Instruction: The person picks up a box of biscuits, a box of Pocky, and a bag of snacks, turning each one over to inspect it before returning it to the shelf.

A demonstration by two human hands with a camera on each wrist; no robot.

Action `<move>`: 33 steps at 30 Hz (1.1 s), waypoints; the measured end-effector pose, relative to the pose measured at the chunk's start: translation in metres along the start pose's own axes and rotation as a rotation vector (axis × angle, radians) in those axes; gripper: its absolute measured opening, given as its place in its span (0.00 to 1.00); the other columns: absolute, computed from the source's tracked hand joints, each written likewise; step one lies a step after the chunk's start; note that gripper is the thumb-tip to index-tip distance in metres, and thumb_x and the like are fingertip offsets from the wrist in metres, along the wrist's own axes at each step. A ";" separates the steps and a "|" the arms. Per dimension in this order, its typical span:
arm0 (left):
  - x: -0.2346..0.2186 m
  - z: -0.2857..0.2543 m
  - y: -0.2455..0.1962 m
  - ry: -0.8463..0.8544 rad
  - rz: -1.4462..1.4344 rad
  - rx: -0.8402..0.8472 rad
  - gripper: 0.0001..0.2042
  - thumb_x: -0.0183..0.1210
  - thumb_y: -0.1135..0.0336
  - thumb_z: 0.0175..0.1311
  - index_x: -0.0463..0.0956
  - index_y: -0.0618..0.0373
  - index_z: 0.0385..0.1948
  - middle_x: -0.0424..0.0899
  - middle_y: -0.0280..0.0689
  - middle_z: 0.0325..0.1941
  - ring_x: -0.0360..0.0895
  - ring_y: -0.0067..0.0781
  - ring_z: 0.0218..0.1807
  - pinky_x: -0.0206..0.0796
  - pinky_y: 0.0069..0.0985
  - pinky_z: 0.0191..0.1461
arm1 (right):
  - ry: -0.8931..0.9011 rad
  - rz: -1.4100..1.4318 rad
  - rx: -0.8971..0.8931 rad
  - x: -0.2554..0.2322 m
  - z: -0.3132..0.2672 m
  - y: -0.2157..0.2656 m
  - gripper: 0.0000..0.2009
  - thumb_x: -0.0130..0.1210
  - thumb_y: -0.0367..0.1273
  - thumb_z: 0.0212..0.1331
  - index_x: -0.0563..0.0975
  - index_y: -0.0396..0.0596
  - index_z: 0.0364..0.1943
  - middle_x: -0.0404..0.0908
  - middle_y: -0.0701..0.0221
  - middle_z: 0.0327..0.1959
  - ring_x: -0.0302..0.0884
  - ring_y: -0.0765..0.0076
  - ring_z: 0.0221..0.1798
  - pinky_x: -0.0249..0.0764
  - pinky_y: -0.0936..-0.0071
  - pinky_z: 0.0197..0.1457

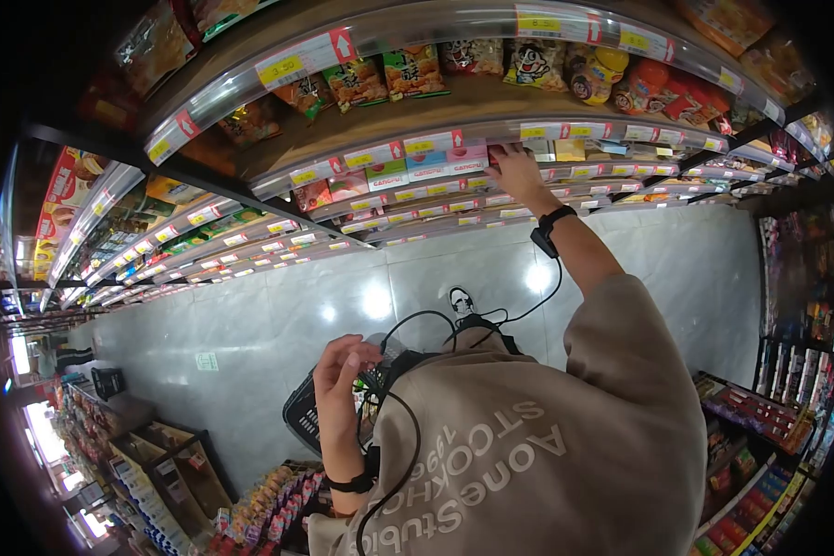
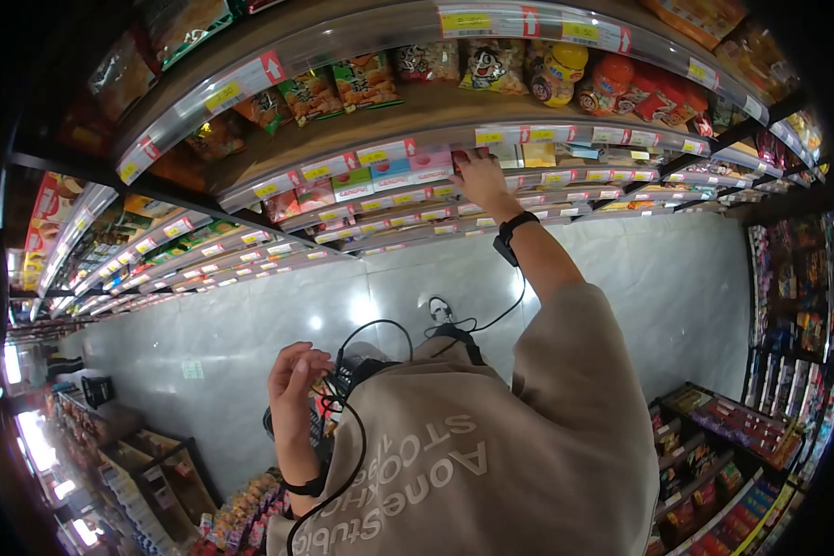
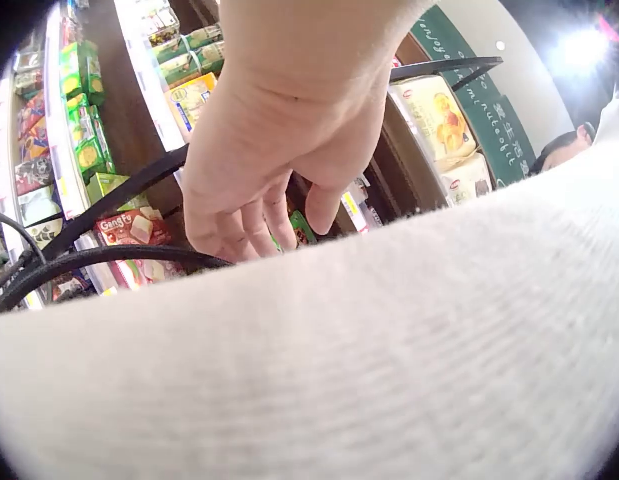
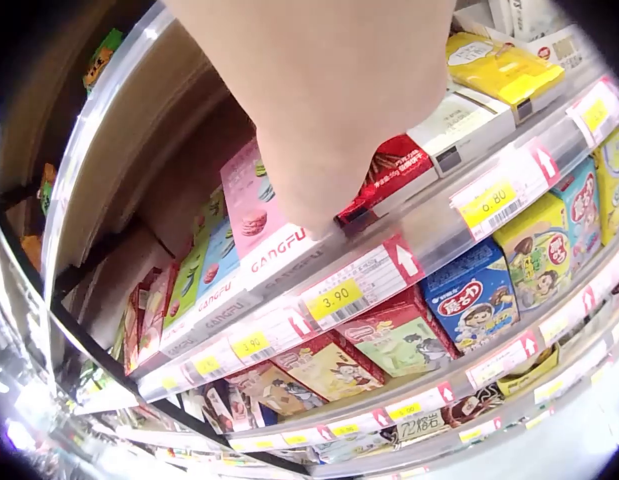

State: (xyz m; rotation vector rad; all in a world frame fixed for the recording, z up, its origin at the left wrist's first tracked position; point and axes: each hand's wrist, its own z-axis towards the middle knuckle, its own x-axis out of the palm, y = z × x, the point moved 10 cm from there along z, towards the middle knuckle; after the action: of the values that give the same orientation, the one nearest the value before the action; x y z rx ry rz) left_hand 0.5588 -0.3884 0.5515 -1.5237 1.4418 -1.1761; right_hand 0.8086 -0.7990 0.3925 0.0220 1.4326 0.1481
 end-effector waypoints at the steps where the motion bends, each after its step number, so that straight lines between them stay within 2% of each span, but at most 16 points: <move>1: -0.002 0.000 0.000 0.010 0.019 0.000 0.14 0.54 0.67 0.72 0.74 0.63 0.54 0.85 0.43 0.45 0.82 0.34 0.46 0.69 0.30 0.53 | -0.021 0.009 0.022 0.001 0.002 0.000 0.21 0.58 0.44 0.62 0.77 0.50 0.56 0.75 0.64 0.60 0.70 0.51 0.66 0.72 0.51 0.62; 4: -0.014 -0.002 -0.013 0.017 0.031 0.001 0.15 0.54 0.68 0.71 0.73 0.64 0.55 0.85 0.44 0.46 0.82 0.35 0.48 0.69 0.31 0.56 | -0.215 0.080 0.018 -0.008 -0.001 0.010 0.17 0.58 0.38 0.61 0.79 0.49 0.52 0.79 0.63 0.53 0.75 0.51 0.59 0.74 0.55 0.58; 6: -0.043 -0.010 -0.023 -0.007 0.065 0.032 0.17 0.54 0.68 0.71 0.72 0.66 0.57 0.85 0.44 0.47 0.81 0.35 0.50 0.69 0.32 0.60 | -0.158 0.099 0.013 0.005 -0.006 0.015 0.16 0.57 0.35 0.60 0.79 0.48 0.52 0.80 0.61 0.50 0.77 0.50 0.55 0.75 0.55 0.57; 7: -0.065 -0.016 -0.029 -0.064 0.077 0.055 0.17 0.54 0.67 0.71 0.72 0.66 0.57 0.85 0.43 0.46 0.80 0.34 0.50 0.69 0.32 0.60 | -0.129 0.111 -0.008 0.012 -0.007 0.022 0.16 0.56 0.34 0.60 0.79 0.48 0.52 0.80 0.61 0.49 0.77 0.49 0.53 0.75 0.55 0.56; 9: -0.115 -0.034 -0.040 -0.238 0.061 0.079 0.17 0.53 0.65 0.73 0.72 0.65 0.57 0.84 0.42 0.46 0.80 0.31 0.49 0.69 0.31 0.59 | -0.361 0.206 -0.082 0.012 -0.026 0.029 0.16 0.56 0.33 0.59 0.79 0.48 0.52 0.80 0.58 0.47 0.78 0.48 0.52 0.75 0.53 0.56; 11: -0.173 -0.066 -0.049 -0.420 0.064 0.119 0.17 0.53 0.64 0.74 0.72 0.65 0.58 0.84 0.41 0.45 0.80 0.29 0.48 0.69 0.29 0.59 | -0.230 0.332 -0.044 0.014 -0.043 0.044 0.16 0.57 0.30 0.58 0.80 0.46 0.51 0.80 0.57 0.47 0.78 0.46 0.51 0.76 0.53 0.55; 12: -0.199 -0.082 -0.054 -0.482 0.095 0.156 0.17 0.52 0.64 0.74 0.72 0.64 0.58 0.84 0.41 0.45 0.80 0.28 0.48 0.69 0.28 0.58 | -0.341 0.434 -0.078 0.016 -0.055 0.050 0.14 0.57 0.28 0.59 0.80 0.45 0.50 0.81 0.56 0.44 0.78 0.46 0.50 0.75 0.55 0.55; 13: -0.223 -0.105 -0.057 -0.584 0.104 0.169 0.17 0.52 0.64 0.74 0.73 0.64 0.58 0.84 0.41 0.46 0.80 0.28 0.48 0.68 0.27 0.58 | -0.123 0.554 0.131 0.027 -0.063 0.055 0.12 0.57 0.29 0.61 0.81 0.45 0.49 0.82 0.56 0.44 0.80 0.45 0.46 0.76 0.57 0.52; 15: -0.256 -0.154 -0.058 -0.749 0.044 0.197 0.17 0.52 0.63 0.75 0.73 0.63 0.58 0.85 0.42 0.47 0.81 0.27 0.47 0.68 0.25 0.56 | -0.234 0.443 -0.030 0.048 -0.082 0.072 0.11 0.55 0.29 0.62 0.81 0.45 0.48 0.83 0.57 0.41 0.82 0.47 0.44 0.77 0.57 0.49; 17: -0.284 -0.200 -0.038 -0.857 -0.021 0.216 0.17 0.52 0.62 0.76 0.73 0.63 0.58 0.84 0.41 0.47 0.82 0.27 0.47 0.68 0.25 0.55 | 0.031 0.409 -0.002 0.132 -0.100 0.068 0.12 0.57 0.32 0.62 0.81 0.44 0.47 0.84 0.58 0.36 0.82 0.48 0.42 0.77 0.60 0.47; 19: -0.299 -0.238 -0.012 -0.938 -0.090 0.209 0.18 0.51 0.61 0.76 0.72 0.62 0.59 0.84 0.40 0.47 0.82 0.27 0.47 0.69 0.24 0.54 | 0.467 0.477 -0.114 0.251 -0.128 0.067 0.14 0.58 0.35 0.64 0.81 0.46 0.50 0.86 0.67 0.36 0.84 0.63 0.34 0.78 0.63 0.37; 21: -0.309 -0.271 0.024 -1.002 -0.157 0.181 0.18 0.52 0.60 0.75 0.72 0.61 0.58 0.85 0.39 0.47 0.82 0.28 0.47 0.70 0.23 0.53 | 1.148 0.616 0.261 0.273 -0.178 0.112 0.15 0.59 0.37 0.63 0.82 0.48 0.51 0.85 0.72 0.37 0.84 0.69 0.33 0.78 0.66 0.36; 24: -0.311 -0.312 0.061 -1.057 -0.232 0.145 0.18 0.54 0.60 0.74 0.73 0.61 0.58 0.84 0.39 0.47 0.82 0.29 0.48 0.69 0.24 0.53 | 1.395 0.444 0.241 0.268 -0.197 0.187 0.15 0.60 0.38 0.61 0.82 0.50 0.50 0.85 0.73 0.36 0.83 0.70 0.31 0.77 0.72 0.32; 29: -0.335 -0.398 0.114 -1.201 -0.345 0.123 0.17 0.53 0.60 0.75 0.74 0.60 0.58 0.85 0.41 0.47 0.82 0.28 0.47 0.69 0.24 0.53 | 1.172 0.378 -0.001 0.326 -0.144 0.297 0.11 0.58 0.35 0.60 0.83 0.44 0.41 0.84 0.70 0.30 0.82 0.70 0.28 0.77 0.73 0.31; 31: -0.350 -0.432 0.133 -1.263 -0.378 0.125 0.17 0.53 0.60 0.75 0.74 0.60 0.57 0.85 0.41 0.47 0.82 0.27 0.47 0.69 0.23 0.53 | 1.130 0.450 -0.078 0.323 -0.136 0.376 0.12 0.56 0.34 0.60 0.85 0.41 0.38 0.85 0.67 0.27 0.82 0.70 0.25 0.77 0.69 0.32; 33: -0.368 -0.456 0.159 -1.297 -0.421 0.141 0.17 0.53 0.60 0.75 0.74 0.60 0.57 0.86 0.40 0.46 0.82 0.27 0.46 0.69 0.23 0.52 | 1.085 0.471 -0.315 0.312 -0.141 0.466 0.13 0.56 0.35 0.60 0.84 0.39 0.38 0.84 0.66 0.26 0.82 0.70 0.26 0.77 0.69 0.33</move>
State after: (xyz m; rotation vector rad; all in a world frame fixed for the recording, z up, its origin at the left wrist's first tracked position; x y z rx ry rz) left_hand 0.0912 -0.0034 0.5001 -1.9207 0.1714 -0.2485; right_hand 0.6683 -0.3123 0.1140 0.0202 2.4481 0.8738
